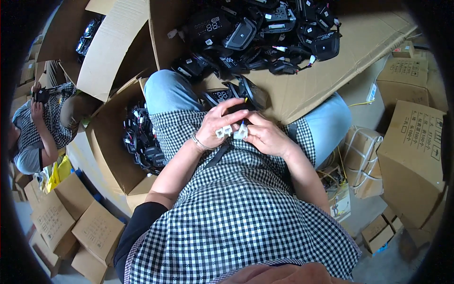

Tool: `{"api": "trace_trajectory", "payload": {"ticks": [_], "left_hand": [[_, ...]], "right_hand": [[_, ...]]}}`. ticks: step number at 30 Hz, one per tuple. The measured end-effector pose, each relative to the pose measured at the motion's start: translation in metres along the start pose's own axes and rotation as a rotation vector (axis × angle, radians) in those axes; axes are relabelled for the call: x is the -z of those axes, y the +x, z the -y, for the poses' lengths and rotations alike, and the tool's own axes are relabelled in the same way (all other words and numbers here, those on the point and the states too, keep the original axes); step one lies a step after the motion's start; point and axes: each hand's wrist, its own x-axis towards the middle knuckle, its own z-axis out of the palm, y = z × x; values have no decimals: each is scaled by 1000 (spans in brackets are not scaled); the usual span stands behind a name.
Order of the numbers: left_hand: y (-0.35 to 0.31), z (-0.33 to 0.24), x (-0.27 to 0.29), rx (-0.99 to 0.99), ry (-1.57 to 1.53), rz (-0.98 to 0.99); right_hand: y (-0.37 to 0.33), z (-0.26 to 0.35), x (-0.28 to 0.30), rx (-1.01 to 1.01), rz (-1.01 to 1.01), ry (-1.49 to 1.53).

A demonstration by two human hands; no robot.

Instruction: The person organizes electronic display units and their wiring harnesses by hand, taking them from cardboard boxes and arranging them on a warehouse floor.

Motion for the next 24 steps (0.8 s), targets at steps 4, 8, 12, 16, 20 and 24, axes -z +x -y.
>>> {"api": "trace_trajectory", "payload": {"ticks": [4,8,12,16,20,24], "left_hand": [[5,-3,3,-6,9,188],[7,-3,-3,3,-38,203],[3,-5,-9,223,-213,97],[-2,2,-7,159,10,22],[5,-5,-14,90,206,-11],[2,-5,-21,63,338,-112]], "right_hand": [[-16,-13,-4,-125,34,204],[-19,-20,0,-128,44,491],[-36,1,5,-309,-247,104],[-38,32,16,-660,-441,323],[-22,43,-4,-731,-446,668],[-25,24,-26,-830,-487,806]]}}
